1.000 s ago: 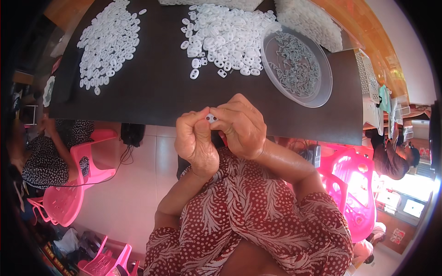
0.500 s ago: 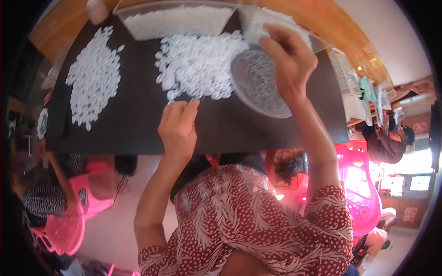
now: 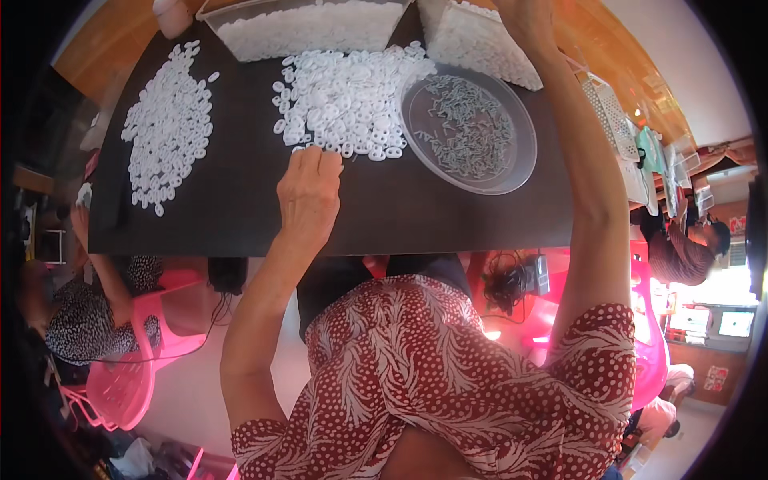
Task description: Assembling small plastic buckles by inserting metal pins into them at a workspace.
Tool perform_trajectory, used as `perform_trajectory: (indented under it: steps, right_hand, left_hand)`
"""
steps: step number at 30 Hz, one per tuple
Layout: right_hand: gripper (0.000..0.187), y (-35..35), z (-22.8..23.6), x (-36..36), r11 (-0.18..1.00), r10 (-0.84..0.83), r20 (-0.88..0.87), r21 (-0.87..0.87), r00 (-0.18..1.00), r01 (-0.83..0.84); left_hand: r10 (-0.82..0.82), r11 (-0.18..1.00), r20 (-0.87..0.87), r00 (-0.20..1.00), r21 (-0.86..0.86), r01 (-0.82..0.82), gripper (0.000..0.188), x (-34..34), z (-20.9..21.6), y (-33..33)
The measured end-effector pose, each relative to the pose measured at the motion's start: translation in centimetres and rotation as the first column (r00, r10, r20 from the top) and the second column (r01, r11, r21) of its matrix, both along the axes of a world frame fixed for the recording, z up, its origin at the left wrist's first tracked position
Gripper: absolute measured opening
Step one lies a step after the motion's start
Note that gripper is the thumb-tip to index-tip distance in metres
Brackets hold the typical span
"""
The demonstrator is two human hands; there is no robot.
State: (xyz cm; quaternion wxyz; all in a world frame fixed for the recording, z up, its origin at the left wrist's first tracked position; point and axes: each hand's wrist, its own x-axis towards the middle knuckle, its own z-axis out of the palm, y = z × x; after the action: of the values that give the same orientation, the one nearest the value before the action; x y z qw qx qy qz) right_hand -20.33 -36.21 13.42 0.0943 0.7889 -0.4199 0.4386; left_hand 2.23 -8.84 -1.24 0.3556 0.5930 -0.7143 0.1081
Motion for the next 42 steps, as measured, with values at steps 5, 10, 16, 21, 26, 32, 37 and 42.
perform_trajectory:
  steps: [5, 10, 16, 21, 26, 32, 37, 42]
  right_hand:
    - [0.02, 11.7, -4.1, 4.0, 0.835, 0.525, -0.25, -0.033, 0.814, -0.549]
    - [0.013, 17.3, -9.7, 5.7, 0.735, 0.676, -0.333, 0.241, 0.657, -0.634]
    - [0.014, 17.3, -10.5, 6.7, 0.712, 0.699, -0.395, 0.299, 0.596, -0.636]
    - [0.007, 17.2, -10.8, 7.5, 0.727, 0.674, -0.464, 0.278, 0.575, -0.628]
    - [0.007, 17.3, -10.3, 8.2, 0.722, 0.669, -0.522, 0.284, 0.529, -0.631]
    - [0.01, 17.2, -10.5, 8.9, 0.72, 0.648, -0.58, 0.252, 0.494, -0.647]
    - [0.011, 19.7, -9.9, 8.6, 0.686, 0.718, -0.397, 0.262, 0.572, -0.679]
    - [0.009, 22.6, -8.1, 8.0, 0.514, 0.721, 0.097, 0.589, 0.686, -0.624]
  left_hand:
    - [0.026, 0.999, -0.292, 0.956, -0.023, -0.034, 0.011, 0.0, 2.1, 2.1]
    - [0.105, 0.985, -0.846, 0.523, 0.159, 0.059, 0.005, -0.7, 2.9, 4.7]
    - [0.106, 0.976, -0.951, 0.29, 0.156, 0.154, 0.011, -0.8, 2.0, 6.6]
    - [0.069, 0.975, -0.978, 0.195, 0.107, 0.195, 0.012, -1.0, 1.7, 7.1]
    - [0.073, 0.963, -0.993, 0.087, 0.093, 0.253, 0.014, -0.5, 1.8, 7.4]
    - [0.035, 0.971, -0.999, -0.004, 0.033, 0.237, 0.019, -0.6, 1.8, 7.8]
    - [0.044, 0.983, -0.998, -0.036, 0.037, 0.178, 0.014, -0.7, 2.1, 8.1]
    - [0.056, 0.977, -0.996, -0.073, 0.04, 0.212, 0.016, -0.8, 2.0, 7.9]
